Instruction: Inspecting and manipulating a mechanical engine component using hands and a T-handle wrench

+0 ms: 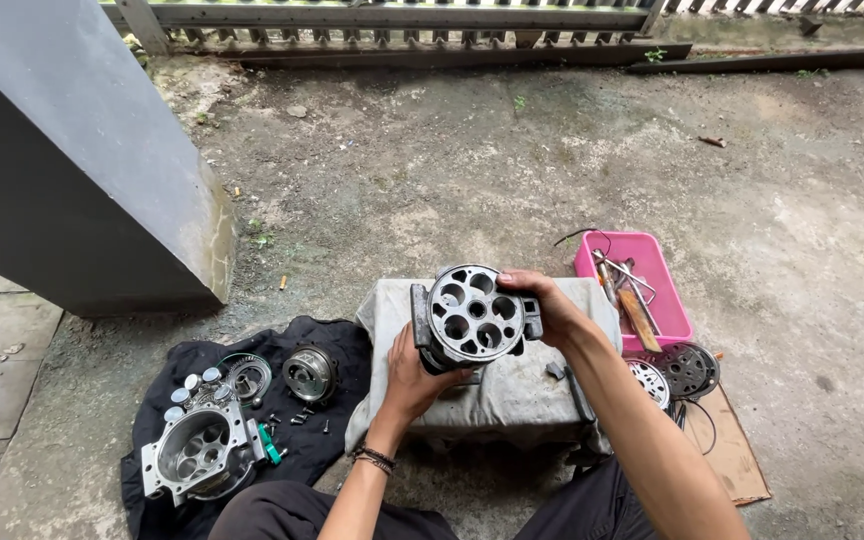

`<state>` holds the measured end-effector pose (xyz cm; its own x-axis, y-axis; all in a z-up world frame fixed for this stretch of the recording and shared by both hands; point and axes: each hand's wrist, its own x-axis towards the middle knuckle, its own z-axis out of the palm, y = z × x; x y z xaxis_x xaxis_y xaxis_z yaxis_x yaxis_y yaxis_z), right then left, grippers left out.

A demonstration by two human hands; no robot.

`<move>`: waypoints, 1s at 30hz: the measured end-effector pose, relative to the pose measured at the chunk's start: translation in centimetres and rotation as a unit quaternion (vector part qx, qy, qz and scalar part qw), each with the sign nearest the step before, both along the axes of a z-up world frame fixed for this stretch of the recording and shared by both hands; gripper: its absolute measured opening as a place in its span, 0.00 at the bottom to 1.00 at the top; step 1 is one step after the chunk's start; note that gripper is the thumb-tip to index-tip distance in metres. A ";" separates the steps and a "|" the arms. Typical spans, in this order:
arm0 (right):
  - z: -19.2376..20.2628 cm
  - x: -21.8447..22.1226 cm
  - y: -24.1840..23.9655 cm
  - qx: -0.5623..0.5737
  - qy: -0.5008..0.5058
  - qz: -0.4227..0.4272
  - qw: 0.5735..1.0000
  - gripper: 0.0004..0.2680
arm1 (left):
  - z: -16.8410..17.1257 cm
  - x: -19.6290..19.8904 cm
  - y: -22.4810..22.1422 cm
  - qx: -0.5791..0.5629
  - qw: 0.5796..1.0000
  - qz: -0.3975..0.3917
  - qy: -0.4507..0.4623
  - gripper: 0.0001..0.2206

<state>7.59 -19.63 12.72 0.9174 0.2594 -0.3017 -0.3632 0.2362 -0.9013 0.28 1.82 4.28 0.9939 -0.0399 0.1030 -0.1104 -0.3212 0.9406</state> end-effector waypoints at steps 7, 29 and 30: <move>0.5 1.3 0.1 -0.014 0.010 0.030 0.999 0.09 | 1.5 0.0 0.7 -0.003 1.000 -0.019 0.017 0.53; -1.1 2.8 -0.4 -0.032 -0.016 0.093 0.995 0.15 | 6.8 4.2 2.3 -0.376 0.910 0.031 0.170 0.16; -1.4 2.4 -0.5 -0.043 -0.035 0.098 0.994 0.16 | 4.8 5.3 3.1 -0.346 0.923 0.030 0.163 0.16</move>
